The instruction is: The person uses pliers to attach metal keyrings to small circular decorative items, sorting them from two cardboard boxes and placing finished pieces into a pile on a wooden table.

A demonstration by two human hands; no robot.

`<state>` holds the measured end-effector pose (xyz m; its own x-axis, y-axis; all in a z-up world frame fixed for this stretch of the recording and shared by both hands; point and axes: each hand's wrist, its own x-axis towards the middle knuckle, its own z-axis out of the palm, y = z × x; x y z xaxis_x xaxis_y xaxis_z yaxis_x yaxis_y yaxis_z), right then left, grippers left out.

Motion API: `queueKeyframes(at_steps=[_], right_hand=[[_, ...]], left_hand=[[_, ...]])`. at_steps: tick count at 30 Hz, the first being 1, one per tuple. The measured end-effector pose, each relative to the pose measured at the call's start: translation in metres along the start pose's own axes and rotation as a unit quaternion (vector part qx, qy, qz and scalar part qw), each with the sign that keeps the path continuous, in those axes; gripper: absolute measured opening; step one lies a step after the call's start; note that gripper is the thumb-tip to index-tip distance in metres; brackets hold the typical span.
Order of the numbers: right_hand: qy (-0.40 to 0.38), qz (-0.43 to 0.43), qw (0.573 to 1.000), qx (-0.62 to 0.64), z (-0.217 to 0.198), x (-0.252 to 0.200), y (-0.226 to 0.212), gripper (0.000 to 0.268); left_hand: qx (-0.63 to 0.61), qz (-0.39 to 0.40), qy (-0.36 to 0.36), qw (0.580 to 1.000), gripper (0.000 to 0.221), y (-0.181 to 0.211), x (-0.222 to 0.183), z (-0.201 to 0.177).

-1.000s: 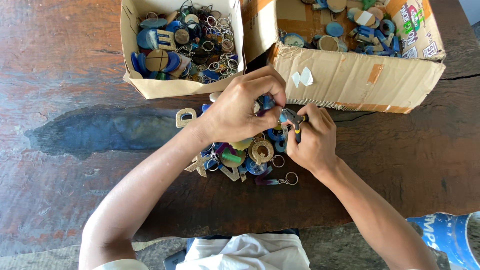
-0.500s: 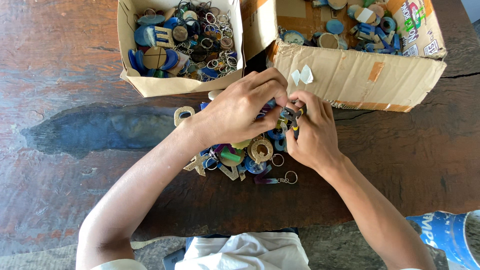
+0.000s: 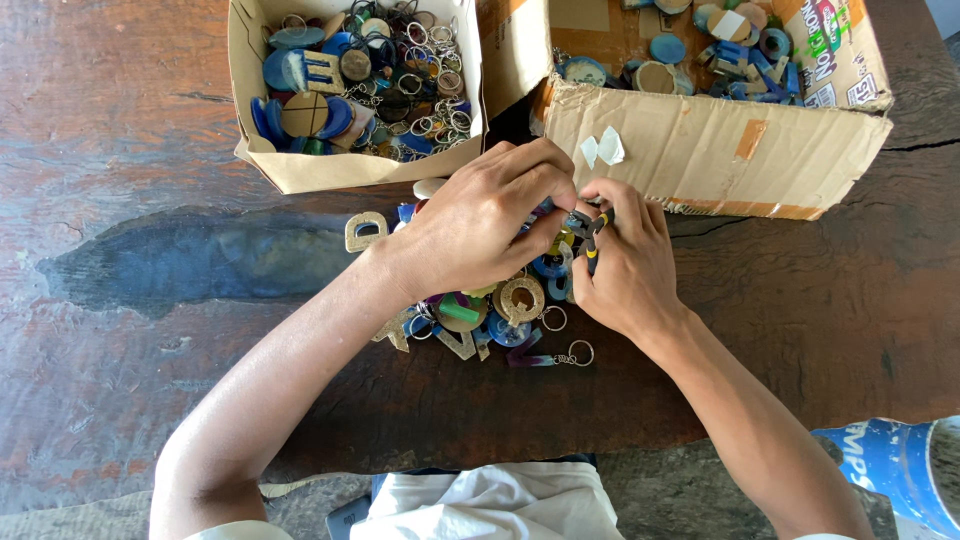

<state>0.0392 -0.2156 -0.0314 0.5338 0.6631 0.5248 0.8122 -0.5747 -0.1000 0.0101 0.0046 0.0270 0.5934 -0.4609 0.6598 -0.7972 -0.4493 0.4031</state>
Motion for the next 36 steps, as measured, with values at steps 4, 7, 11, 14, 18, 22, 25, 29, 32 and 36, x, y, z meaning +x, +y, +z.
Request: queueKeyframes(at_steps=[4, 7, 11, 14, 18, 22, 25, 29, 32, 36], right_hand=[[0.013, 0.013, 1.000, -0.024, 0.002, -0.001, 0.000, 0.016], [0.009, 0.010, 1.000, -0.012, 0.004, -0.002, 0.001, 0.013], [0.015, 0.003, 1.000, -0.022, 0.009, -0.006, 0.005, 0.006], [0.009, 0.007, 1.000, -0.010, 0.011, -0.008, 0.005, 0.010], [0.023, 0.007, 0.999, 0.040, 0.015, -0.012, 0.005, 0.020], [0.035, 0.007, 0.994, 0.102, 0.010, -0.011, 0.000, 0.022], [0.033, 0.016, 0.990, 0.133, 0.013, -0.014, 0.000, 0.023], [0.015, 0.020, 0.978, 0.206, 0.011, -0.010, -0.007, 0.022], [-0.013, 0.023, 0.968, 0.249, 0.012, -0.009, -0.008, 0.021], [-0.008, 0.071, 0.929, 0.363, 0.028, -0.014, -0.003, 0.038]], left_hand=[[0.014, -0.022, 0.014, 1.000, 0.005, 0.002, 0.000, 0.004], [0.011, -0.025, 0.029, 0.999, 0.003, 0.001, -0.001, 0.007], [-0.015, -0.037, 0.021, 0.999, 0.005, 0.000, -0.001, 0.009], [-0.042, -0.040, 0.031, 0.998, 0.008, -0.001, -0.001, 0.010], [-0.092, -0.042, 0.041, 0.994, 0.009, 0.000, 0.001, 0.006], [-0.113, -0.054, 0.044, 0.991, 0.009, 0.002, 0.002, 0.004], [-0.125, -0.057, 0.048, 0.989, 0.009, 0.004, 0.003, 0.004], [-0.123, -0.077, 0.050, 0.988, 0.009, 0.006, 0.004, 0.003], [-0.117, -0.096, 0.046, 0.987, 0.008, 0.003, 0.002, 0.006], [-0.172, -0.094, 0.075, 0.978, 0.009, -0.019, -0.005, 0.019]])
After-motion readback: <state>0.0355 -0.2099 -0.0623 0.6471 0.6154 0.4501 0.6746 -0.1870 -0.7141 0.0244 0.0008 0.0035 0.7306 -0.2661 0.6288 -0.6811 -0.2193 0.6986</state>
